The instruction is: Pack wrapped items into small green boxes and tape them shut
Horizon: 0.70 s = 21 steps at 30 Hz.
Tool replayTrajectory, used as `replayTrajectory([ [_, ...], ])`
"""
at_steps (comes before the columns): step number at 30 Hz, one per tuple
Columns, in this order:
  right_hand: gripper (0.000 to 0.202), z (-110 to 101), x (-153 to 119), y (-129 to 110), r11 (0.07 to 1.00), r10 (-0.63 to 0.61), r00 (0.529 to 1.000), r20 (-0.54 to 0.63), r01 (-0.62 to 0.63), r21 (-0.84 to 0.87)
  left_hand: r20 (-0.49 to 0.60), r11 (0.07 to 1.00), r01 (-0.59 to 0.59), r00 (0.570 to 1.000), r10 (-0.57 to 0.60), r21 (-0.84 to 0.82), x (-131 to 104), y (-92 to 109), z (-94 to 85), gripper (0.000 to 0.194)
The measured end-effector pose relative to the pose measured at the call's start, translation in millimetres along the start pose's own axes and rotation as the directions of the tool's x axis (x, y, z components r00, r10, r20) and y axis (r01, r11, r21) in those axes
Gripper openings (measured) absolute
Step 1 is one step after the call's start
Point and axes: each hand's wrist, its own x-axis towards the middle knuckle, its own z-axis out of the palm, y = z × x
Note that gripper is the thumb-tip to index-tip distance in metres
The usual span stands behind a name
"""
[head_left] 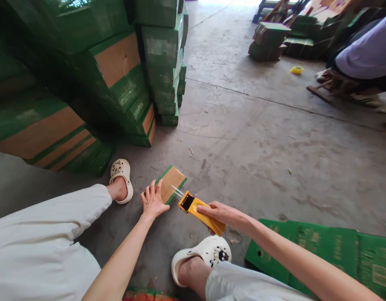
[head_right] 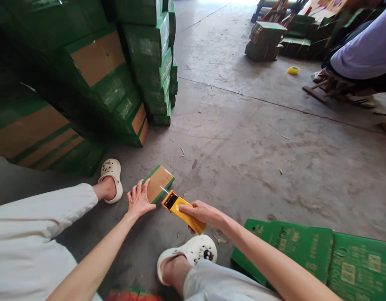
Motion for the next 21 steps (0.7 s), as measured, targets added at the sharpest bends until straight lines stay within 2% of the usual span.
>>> replayTrajectory([
  [6, 0.061, 0.7, 37.6, 11.7, 0.999, 0.036, 0.998, 0.057, -0.037, 0.018, 0.026, 1.000, 0.003, 1.000, -0.003, -0.012, 8.3, -7.4, -7.0, 0.120],
  [11, 0.060, 1.1, 62.6, -0.3, 0.998, 0.057, 0.994, 0.097, -0.059, 0.023, 0.090, 0.999, 0.012, 0.996, -0.008, -0.047, 22.2, -21.0, -14.1, 0.122],
  [15, 0.058, 7.5, 69.9, -12.4, 0.999, 0.047, 0.997, 0.056, -0.048, 0.014, 0.143, 0.996, 0.017, 0.990, -0.004, -0.089, 34.1, -30.0, -21.5, 0.122],
  [18, 0.060, 5.9, 68.6, -22.4, 0.999, 0.033, 0.999, 0.043, -0.034, 0.015, 0.164, 0.984, 0.049, 0.986, -0.020, -0.170, 44.4, -38.6, -23.7, 0.123],
  [21, 0.065, -3.6, 68.7, -40.4, 0.995, -0.092, 0.993, 0.068, 0.089, 0.040, 0.207, 0.914, 0.142, 0.976, -0.066, -0.379, 56.4, -52.9, -20.6, 0.121],
])
